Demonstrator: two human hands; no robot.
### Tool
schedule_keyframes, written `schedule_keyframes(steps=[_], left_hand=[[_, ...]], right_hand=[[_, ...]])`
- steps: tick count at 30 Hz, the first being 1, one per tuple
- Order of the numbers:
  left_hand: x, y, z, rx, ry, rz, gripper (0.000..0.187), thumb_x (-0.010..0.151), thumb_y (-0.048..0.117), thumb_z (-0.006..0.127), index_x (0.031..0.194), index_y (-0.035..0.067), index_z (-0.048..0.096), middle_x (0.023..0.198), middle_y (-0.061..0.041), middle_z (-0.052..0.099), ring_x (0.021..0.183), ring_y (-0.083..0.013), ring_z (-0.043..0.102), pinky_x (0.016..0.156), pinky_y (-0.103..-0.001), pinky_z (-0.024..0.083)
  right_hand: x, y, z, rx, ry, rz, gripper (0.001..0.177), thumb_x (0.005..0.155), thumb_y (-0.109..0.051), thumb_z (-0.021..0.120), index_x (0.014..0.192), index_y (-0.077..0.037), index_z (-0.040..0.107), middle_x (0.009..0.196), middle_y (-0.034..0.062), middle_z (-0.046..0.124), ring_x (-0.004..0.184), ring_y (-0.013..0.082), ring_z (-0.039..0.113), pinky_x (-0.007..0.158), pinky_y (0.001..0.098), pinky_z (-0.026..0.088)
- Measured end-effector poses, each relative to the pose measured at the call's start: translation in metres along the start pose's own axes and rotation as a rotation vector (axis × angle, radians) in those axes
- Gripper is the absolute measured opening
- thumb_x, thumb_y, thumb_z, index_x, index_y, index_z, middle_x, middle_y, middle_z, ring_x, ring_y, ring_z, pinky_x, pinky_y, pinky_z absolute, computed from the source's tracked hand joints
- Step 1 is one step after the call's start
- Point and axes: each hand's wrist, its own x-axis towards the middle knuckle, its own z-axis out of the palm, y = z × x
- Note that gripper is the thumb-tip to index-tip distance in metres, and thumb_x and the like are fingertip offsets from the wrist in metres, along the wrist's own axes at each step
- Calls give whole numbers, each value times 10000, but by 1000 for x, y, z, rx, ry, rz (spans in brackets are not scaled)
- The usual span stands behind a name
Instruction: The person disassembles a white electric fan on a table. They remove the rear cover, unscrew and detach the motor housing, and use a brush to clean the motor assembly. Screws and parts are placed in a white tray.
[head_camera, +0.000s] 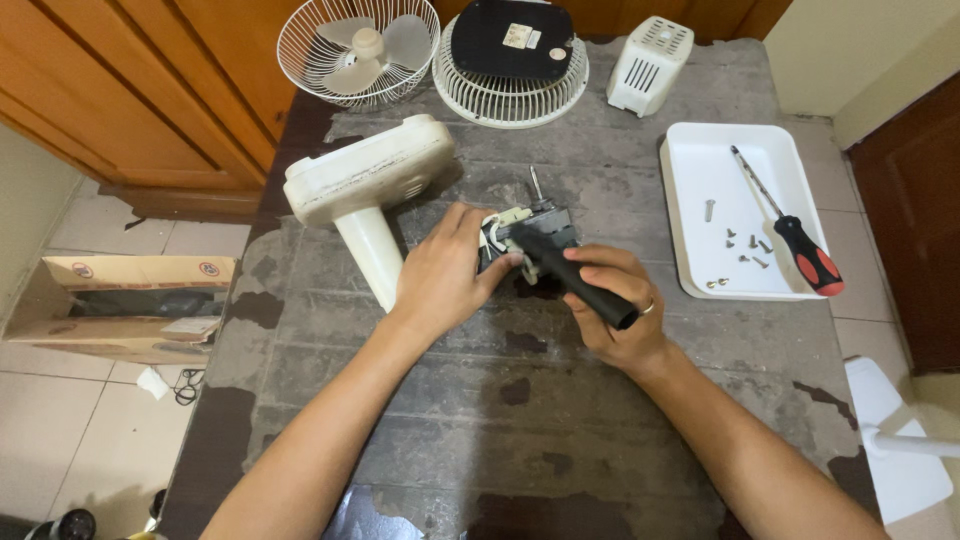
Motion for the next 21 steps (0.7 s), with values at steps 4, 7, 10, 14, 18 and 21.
schedule_keyframes(steps=[4,7,10,14,18,21], left_hand=[[0,0,0,-6,-2,-5,498,849,311,782,1217,28,600,1168,-161,628,1044,-391,668,837,-469,548],[0,0,-1,-13,-2,2,493,835,272,781,1229,37,599,1183,-158,628,1061,-390,665,852,-469,548],[0,1,-1,-21,-14,-18,499,848,285,794,1229,35,591,1182,-160,621,1063,-395,658,854,-475,543],[0,1,-2,-16,-14,-19,504,834,255,793,1237,35,586,1196,-161,615,1064,-398,657,849,-474,546],[0,-1,-2,2,-37,-25,506,796,208,789,1232,46,590,1194,-163,611,1056,-401,657,834,-481,544],[-1,-2,0,-22,-8,-4,484,830,234,803,1223,50,591,1184,-160,614,1049,-404,656,844,-483,544]], right_hand=[[4,-4,4,-40,-66,-51,442,926,-93,787,1234,-117,471,1237,178,674,1089,297,707,918,374,591],[6,-6,5,-46,-50,-80,441,942,-82,783,1238,-121,459,1256,186,661,1094,301,701,914,383,584],[8,-7,5,-90,-65,-81,449,924,-99,787,1236,-124,464,1245,172,669,1085,298,702,905,386,578],[9,-6,7,-31,-67,-70,444,942,-99,780,1244,-126,456,1252,177,660,1093,285,703,914,366,595],[8,-7,8,-17,-75,-64,453,925,-79,787,1237,-120,461,1244,177,660,1089,293,705,921,377,603],[7,-8,7,-39,-73,-57,457,926,-58,792,1238,-113,463,1255,184,649,1088,304,699,912,379,601]])
